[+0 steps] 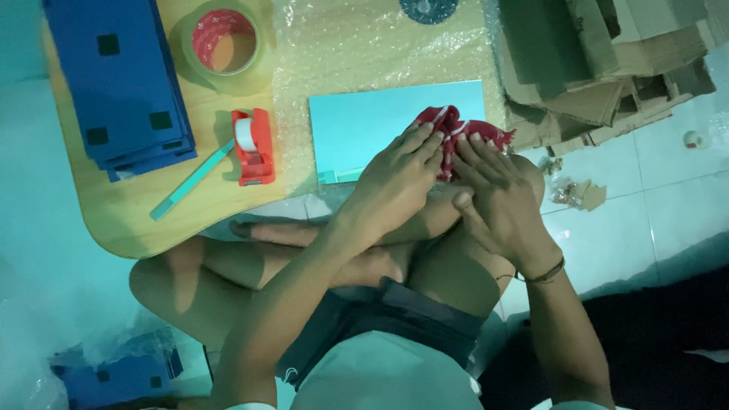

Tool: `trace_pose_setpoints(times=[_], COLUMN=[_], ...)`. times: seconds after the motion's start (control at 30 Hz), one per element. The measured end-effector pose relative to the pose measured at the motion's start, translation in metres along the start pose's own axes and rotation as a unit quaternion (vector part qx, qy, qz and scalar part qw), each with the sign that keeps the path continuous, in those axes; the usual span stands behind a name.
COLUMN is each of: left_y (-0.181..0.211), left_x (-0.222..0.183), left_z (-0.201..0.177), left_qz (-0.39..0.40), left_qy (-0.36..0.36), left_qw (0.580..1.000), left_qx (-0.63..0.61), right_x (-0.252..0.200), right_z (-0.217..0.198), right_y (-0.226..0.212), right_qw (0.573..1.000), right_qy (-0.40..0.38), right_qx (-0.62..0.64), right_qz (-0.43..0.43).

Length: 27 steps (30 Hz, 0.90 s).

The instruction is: The person is cleaning rectangular panels with a cloth, wrapping them in bubble wrap, and securing the packaging with tape.

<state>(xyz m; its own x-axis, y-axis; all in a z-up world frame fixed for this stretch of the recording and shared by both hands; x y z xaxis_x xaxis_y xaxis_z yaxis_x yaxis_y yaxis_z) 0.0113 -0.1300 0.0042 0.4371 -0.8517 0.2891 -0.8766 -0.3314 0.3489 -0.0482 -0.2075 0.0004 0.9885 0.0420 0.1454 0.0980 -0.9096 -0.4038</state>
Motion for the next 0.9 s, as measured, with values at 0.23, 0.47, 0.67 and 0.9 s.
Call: trace_pose_setpoints(times=[0.23,0.47,0.67,0.9], left_y=[-0.011,-0.037,-0.045,-0.072], left_x=[0.028,0.051,0.049,0.020], left_z=[0.012,0.023,0.021,0.002], left_qz=[0.018,-0.001,0.000,-0.038], left_qy=[0.012,-0.001,0.000,0.024], left_qw=[1.000,1.000,1.000,0.999], left_qx=[0.001,-0.021,0.027,0.005], right_x=[0.014,0.052,0.073,0.088], right_z=[-0.008,-0.013,-0.009,0.003], right_y=[0.014,0.019,0.025,-0.009], right_qw=[0.998,0.996,0.996,0.993], right_qy=[0.039,0.034,-0.004,-0.013], right_qx=[-0.052,-0.066,-0.068,-0.038], right_qz=[-0.016,-0.055,-0.059,-0.108])
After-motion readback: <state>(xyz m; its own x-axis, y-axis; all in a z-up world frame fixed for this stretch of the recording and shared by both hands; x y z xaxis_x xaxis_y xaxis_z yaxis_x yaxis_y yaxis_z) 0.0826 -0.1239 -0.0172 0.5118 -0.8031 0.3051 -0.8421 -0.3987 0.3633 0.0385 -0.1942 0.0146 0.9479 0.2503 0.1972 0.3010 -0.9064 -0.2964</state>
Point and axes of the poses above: each hand's wrist, its own x-axis towards the middle knuckle, its own z-axis out of the palm, y = z × x, the point moved 10 cm from there along x, towards the middle knuckle, and after that the axes turned 3 degrees about y, right-handed, at the moved point
